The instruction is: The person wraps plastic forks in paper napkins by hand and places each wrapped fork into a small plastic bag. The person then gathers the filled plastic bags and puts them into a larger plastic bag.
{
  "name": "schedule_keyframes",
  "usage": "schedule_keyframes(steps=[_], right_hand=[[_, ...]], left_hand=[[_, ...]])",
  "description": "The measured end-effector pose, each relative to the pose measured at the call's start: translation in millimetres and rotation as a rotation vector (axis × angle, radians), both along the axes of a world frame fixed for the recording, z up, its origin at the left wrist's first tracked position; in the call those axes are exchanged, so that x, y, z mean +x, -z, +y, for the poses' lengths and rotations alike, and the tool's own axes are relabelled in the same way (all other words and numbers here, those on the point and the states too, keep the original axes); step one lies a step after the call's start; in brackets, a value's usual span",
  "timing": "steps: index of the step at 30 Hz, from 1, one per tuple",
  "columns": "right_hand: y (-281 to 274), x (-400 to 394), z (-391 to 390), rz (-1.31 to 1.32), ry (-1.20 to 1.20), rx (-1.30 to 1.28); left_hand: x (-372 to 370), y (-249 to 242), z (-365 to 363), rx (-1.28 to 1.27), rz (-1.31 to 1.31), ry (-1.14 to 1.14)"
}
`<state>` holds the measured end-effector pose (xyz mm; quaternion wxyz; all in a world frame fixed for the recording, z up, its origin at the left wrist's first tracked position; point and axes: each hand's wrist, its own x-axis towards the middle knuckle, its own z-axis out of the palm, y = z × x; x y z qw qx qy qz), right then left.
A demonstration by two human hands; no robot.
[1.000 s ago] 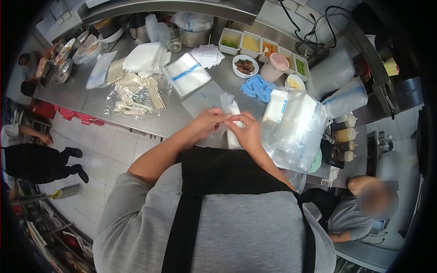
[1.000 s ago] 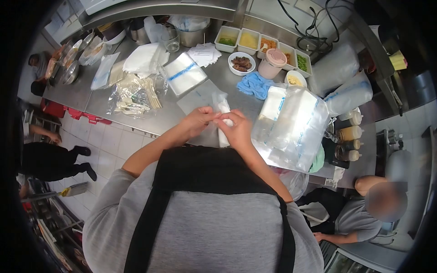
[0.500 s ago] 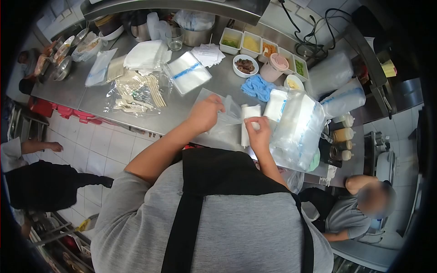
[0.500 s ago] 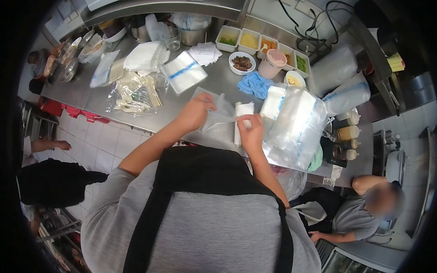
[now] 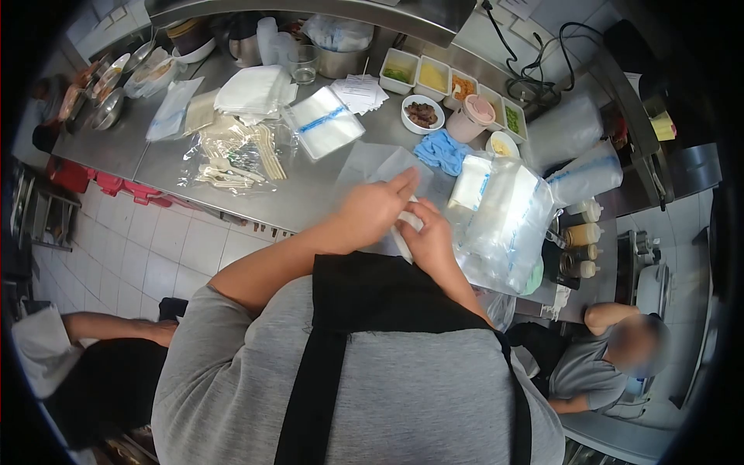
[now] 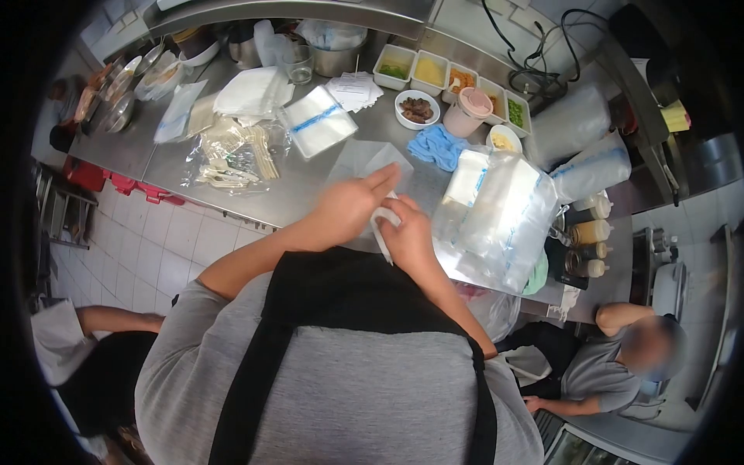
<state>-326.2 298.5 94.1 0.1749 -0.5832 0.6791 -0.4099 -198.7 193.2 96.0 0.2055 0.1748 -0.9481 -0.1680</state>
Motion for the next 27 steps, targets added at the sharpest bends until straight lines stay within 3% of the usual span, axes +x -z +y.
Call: schedule_keyframes(steps=[4, 7, 10, 13, 16, 22, 25, 27], right_hand=[[34, -17, -21, -0.168, 0.038, 0.006], [31, -18, -30, -0.987, 0.068, 0.101], [45, -22, -34, -1.175, 0.008, 0.071], [46, -20, -47, 0.042, 0.004, -0.101], [48, -23, -64, 0.214, -0.022, -0.202], [6, -11, -77, -0.033, -0.033, -0.058], [28, -16, -82, -0.032, -0.042, -0.086], [60, -31, -78, -0.197, -0.277, -0.205]], left_hand=[[2, -14, 10, -0.081, 0.074, 0.114], [4, -20, 17, -0.029, 0.003, 0.147], [0, -11, 15, -0.05, 0.066, 0.216], [1, -10, 20, -0.038, -0.016, 0.391], [-7, -1, 20, 0.018, 0.101, 0.535], [-13, -16, 31, 0.192, 0.022, 0.526], [-13, -22, 25, 0.202, 0.019, 0.594], [-3, -29, -1, 0.188, 0.274, 0.487]])
